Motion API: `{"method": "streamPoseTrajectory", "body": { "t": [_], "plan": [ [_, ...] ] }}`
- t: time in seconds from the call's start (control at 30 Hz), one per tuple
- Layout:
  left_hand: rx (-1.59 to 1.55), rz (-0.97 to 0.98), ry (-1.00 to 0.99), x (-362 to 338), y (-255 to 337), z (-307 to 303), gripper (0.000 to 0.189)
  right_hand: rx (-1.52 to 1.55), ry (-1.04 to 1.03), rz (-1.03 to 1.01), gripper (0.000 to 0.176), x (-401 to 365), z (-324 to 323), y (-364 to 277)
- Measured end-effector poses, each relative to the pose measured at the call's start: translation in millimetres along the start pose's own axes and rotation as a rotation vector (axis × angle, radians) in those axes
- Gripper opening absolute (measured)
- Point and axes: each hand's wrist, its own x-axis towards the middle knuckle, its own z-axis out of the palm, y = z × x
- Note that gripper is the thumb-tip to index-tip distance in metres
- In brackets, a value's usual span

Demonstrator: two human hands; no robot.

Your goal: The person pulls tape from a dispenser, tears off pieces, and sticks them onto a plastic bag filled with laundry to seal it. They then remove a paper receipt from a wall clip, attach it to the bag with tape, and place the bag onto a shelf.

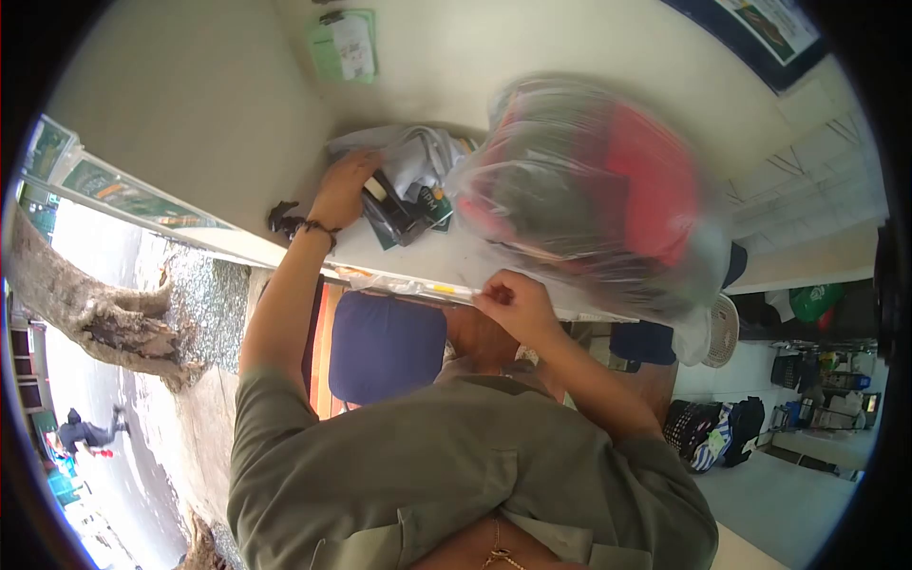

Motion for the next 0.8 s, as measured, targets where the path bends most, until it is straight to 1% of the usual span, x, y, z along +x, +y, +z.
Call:
{"method": "streamPoseTrajectory", "body": {
  "t": [0.1,0.13,0.17,0.23,0.27,0.3,0.33,0.4,0.47,0.57,0.6,0.63,0.7,0.73,0.77,0.8],
  "plan": [
    [0.007,-0.159,0.1,7.2,49.7,-30.4,0.068,0.17,-0.022,0.001,0.016,-30.9,-63.9,-36.6],
    [-0.042,-0.121,0.215,14.5,61.8,-36.3,0.056,0.192,-0.001,-0.046,0.015,-39.2,-85.4,-47.7],
    [-0.18,-0.105,0.296,25.7,81.4,-48.2,0.049,0.211,0.022,-0.096,0.014,-45.7,-107.6,-57.9],
    [-0.47,-0.067,0.445,50.4,145.7,-79.5,0.036,0.26,0.075,-0.168,0.013,-57.6,-144.5,-64.2],
    [-0.658,-0.13,0.43,58.0,186.1,-96.3,0.028,0.288,0.102,-0.198,0.013,-61.5,-163.4,-63.4],
    [-0.957,-0.129,0.359,64.8,216.2,-100.4,0.029,0.316,0.127,-0.229,0.013,-65.7,-182.5,-60.4],
    [-1.095,-0.005,0.274,72.6,249.0,-112.4,0.037,0.333,0.123,-0.249,0.012,-69.7,-201.4,-55.8],
    [-1.208,0.323,0.119,93.2,310.5,-122.4,0.055,0.38,0.182,-0.28,0.012,-79.5,-232.4,-49.5],
    [-1.12,0.463,0.021,111.4,377.9,-129.4,0.069,0.426,0.227,-0.301,0.012,-90.7,-264.7,-40.7],
    [-1.058,0.331,-0.149,141.6,457.7,-120.8,0.071,0.49,0.279,-0.312,0.013,-106.7,-313.5,-15.3],
    [-1.082,0.289,-0.13,154.7,478.7,-112.4,0.051,0.506,0.292,-0.307,0.013,-111.6,-328.9,-4.7],
    [-1.074,0.265,-0.16,168.7,493.5,-106.5,0.043,0.524,0.305,-0.299,0.013,-116.9,-343.9,4.5],
    [-1.051,0.209,-0.22,200.3,517.1,-97.2,0.027,0.66,0.352,-0.275,0.011,-122.9,-369.7,20.1],
    [-0.992,0.21,-0.143,214.2,535.4,-93.2,0.014,0.724,0.373,-0.246,0.01,-121.9,-380.4,33.0],
    [-0.877,0.266,-0.116,226.6,549.2,-92.3,0.015,0.791,0.393,-0.215,0.01,-119.7,-388.4,46.4],
    [-0.763,0.321,-0.089,240.5,562.3,-91.8,0.015,0.812,0.431,-0.131,0.012,-113.4,-396.7,60.8]
  ]
}}
